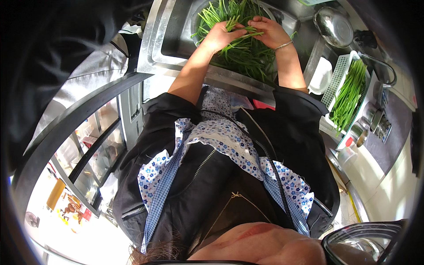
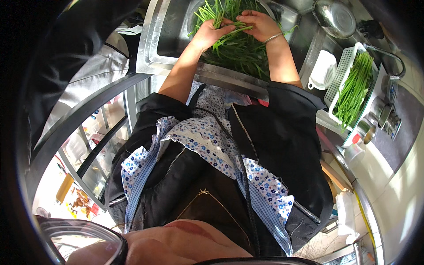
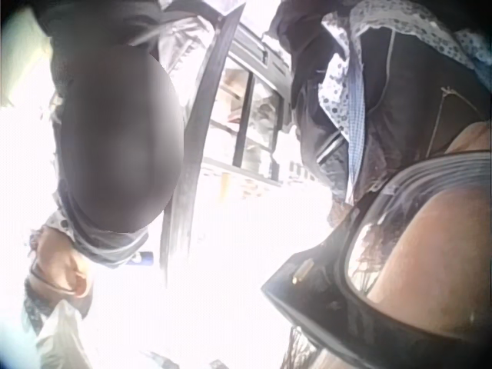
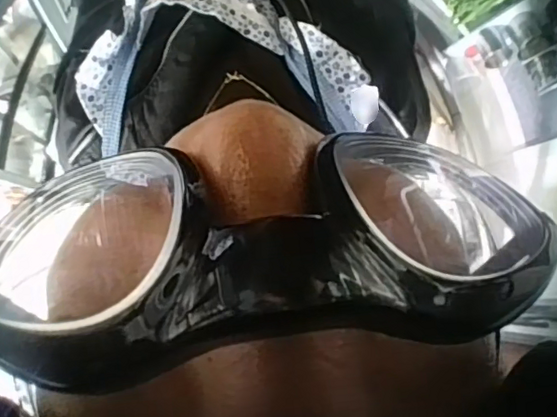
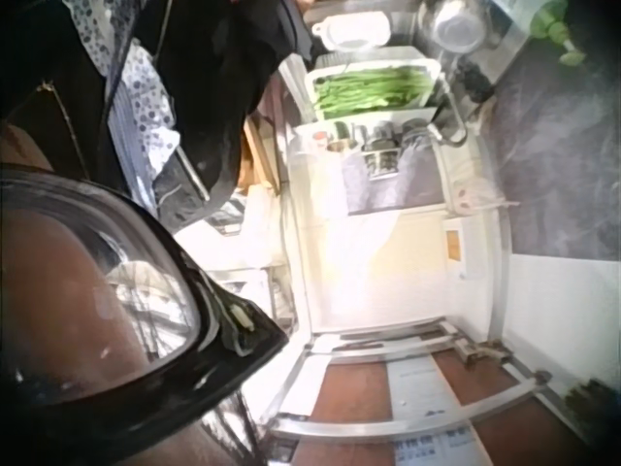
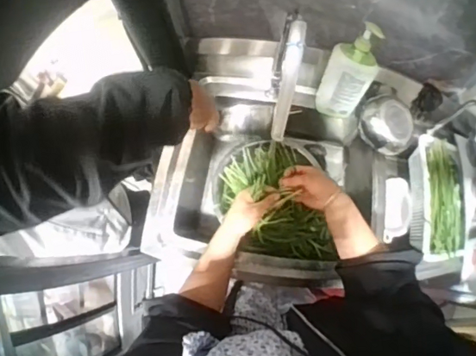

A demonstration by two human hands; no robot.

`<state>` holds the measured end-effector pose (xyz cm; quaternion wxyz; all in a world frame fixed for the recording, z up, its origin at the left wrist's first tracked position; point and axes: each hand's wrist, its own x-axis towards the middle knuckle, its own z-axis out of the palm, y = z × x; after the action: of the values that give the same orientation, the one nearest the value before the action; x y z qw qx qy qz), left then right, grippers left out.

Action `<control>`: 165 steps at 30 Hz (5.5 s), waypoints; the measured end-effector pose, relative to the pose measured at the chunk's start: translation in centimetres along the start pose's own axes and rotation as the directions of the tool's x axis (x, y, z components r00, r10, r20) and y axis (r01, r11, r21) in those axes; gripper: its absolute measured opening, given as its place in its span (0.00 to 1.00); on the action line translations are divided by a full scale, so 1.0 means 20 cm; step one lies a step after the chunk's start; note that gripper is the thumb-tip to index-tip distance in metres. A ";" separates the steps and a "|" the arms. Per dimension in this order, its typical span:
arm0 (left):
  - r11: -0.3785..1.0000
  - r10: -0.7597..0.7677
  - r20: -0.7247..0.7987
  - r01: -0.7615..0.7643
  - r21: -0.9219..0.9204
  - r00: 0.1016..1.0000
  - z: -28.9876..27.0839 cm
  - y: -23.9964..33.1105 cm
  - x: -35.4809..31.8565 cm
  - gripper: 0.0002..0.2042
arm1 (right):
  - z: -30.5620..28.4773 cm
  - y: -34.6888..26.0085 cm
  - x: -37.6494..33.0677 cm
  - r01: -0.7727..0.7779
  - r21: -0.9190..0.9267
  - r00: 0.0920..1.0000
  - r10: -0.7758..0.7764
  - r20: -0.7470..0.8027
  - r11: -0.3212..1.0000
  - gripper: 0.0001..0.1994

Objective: The person retrieves a bag of green vegetables from a refrigerator, places them in a sink, and washes them under running water. The person repeatedly rinses and sorts the vegetables by hand, then transfers them to a white basket beside the sink.

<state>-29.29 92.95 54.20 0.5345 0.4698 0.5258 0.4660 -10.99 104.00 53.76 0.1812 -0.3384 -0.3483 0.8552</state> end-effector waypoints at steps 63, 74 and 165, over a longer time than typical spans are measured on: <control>0.721 -0.284 -0.017 0.202 -0.663 0.959 0.01 -0.03 0.00 0.10 | -0.12 0.01 0.02 0.356 0.305 0.932 -0.315 -0.176 0.883 0.12; 0.611 -0.168 0.015 0.116 -0.783 0.986 0.02 -0.05 0.04 0.15 | -0.18 0.02 -0.07 -0.382 -0.915 0.871 -0.381 -0.310 -0.129 0.17; 0.963 -0.255 0.280 0.217 0.158 0.925 0.00 -0.22 0.16 0.12 | 0.20 -0.54 0.16 0.701 -0.180 0.650 -0.722 -0.235 0.690 0.07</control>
<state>-29.23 95.60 49.39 0.6297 0.5001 0.5198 0.2883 -15.16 111.40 62.21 0.5382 -0.3015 -0.4535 0.6433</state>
